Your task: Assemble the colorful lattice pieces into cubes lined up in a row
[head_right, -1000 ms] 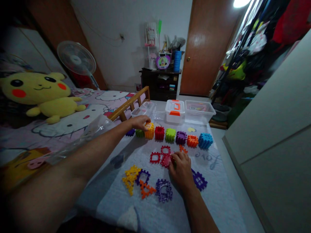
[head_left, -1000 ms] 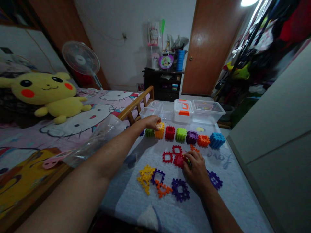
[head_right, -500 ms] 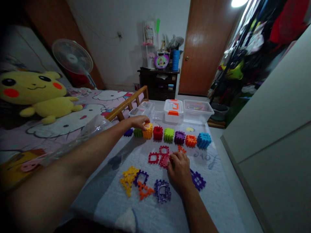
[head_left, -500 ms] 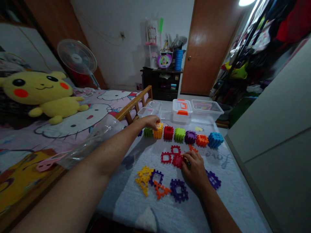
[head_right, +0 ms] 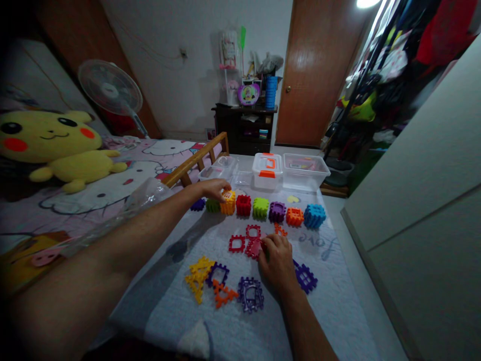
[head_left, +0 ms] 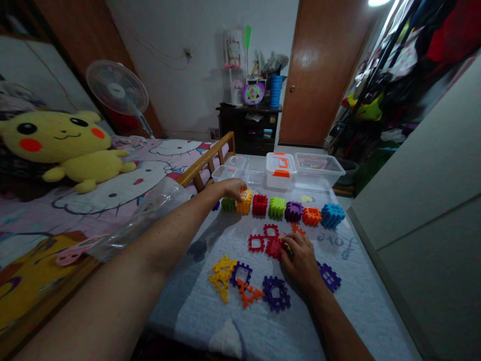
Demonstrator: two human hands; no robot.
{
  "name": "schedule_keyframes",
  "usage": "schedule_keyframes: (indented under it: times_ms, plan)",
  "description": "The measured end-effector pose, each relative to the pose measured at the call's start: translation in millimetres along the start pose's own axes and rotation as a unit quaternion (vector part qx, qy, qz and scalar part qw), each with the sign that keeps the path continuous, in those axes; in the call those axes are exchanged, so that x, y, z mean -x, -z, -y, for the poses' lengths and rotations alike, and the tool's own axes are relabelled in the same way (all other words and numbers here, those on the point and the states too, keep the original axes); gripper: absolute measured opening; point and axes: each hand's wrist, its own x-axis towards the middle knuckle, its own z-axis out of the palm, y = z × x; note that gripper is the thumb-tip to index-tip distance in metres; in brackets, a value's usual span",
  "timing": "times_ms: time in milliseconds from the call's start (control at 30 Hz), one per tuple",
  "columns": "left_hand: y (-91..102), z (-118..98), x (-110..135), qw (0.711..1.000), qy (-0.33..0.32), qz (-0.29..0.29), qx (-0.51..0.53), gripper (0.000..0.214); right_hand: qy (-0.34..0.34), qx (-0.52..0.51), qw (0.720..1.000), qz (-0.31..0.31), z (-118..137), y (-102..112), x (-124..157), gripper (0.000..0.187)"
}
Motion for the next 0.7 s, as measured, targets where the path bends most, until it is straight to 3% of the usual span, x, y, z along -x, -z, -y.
schedule_keyframes:
  times_ms: [533,700]
  plan:
    - [4.2,-11.1,5.3,0.998,0.034,0.042,-0.024,0.053,-0.004,-0.01,1.0,0.002,2.5,3.8,-0.9,0.019]
    - [7.2,-9.7,12.1,0.999,0.029,0.0,-0.022,0.068,-0.009,-0.012,1.0,0.008,1.6,3.1,-0.6,0.021]
